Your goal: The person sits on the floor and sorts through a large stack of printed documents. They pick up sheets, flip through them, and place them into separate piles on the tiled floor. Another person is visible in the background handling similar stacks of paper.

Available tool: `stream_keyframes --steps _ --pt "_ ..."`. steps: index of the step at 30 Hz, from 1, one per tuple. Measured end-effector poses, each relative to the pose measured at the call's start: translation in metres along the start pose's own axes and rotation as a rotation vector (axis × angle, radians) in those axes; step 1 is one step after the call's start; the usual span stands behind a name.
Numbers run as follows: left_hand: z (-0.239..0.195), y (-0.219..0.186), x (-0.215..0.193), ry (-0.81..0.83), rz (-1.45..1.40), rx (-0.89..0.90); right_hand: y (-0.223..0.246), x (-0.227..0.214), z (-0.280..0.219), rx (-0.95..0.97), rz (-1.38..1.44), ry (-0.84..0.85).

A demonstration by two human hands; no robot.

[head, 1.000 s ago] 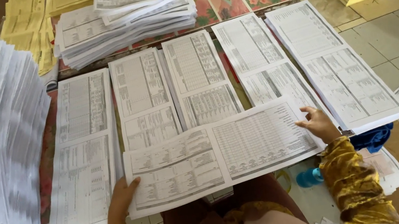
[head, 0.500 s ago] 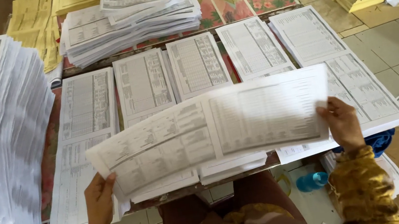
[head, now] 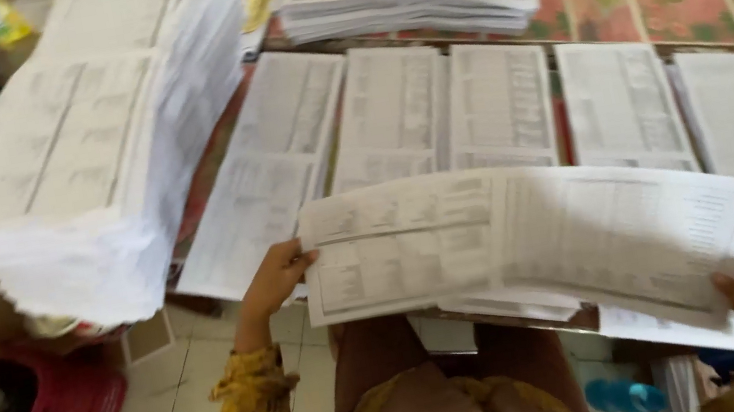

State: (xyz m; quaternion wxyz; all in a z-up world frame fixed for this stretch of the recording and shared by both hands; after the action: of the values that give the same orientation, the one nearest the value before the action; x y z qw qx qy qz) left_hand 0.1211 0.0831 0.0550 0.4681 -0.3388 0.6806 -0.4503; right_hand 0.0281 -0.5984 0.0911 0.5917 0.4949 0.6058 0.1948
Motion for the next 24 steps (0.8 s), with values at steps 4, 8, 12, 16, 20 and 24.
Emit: stream_keyframes --steps 4,8,12,16,20,24 --pt "-0.019 0.016 -0.002 0.18 -0.38 -0.139 0.019 -0.001 0.018 0.046 -0.166 0.161" --pt "-0.038 0.022 -0.027 0.051 -0.819 -0.117 0.04 0.009 0.017 0.069 -0.063 0.192" --pt "-0.076 -0.008 -0.08 -0.183 -0.864 -0.015 -0.02 0.028 0.079 -0.023 0.599 0.281" --pt "-0.141 -0.064 -0.147 -0.341 0.405 0.985 0.012 0.06 0.025 -0.145 0.544 0.267" --pt "-0.16 -0.095 -0.208 -0.738 -0.778 0.27 -0.035 0.068 0.035 -0.109 0.422 0.09" --pt "-0.191 -0.094 -0.273 -1.224 -0.336 -0.001 -0.067 0.067 0.047 -0.096 0.55 -0.051"
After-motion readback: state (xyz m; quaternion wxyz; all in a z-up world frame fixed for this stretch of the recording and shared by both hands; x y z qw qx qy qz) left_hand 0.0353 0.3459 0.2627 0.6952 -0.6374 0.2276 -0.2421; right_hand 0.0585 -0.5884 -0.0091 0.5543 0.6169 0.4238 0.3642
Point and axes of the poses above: each hand's wrist, its own z-axis towards the middle knuckle, its own x-axis out of the palm, y = z × x, the point moved 8 cm from there along z, towards the middle knuckle, and after that the axes turned 6 degrees about y, right-handed, at the moved point
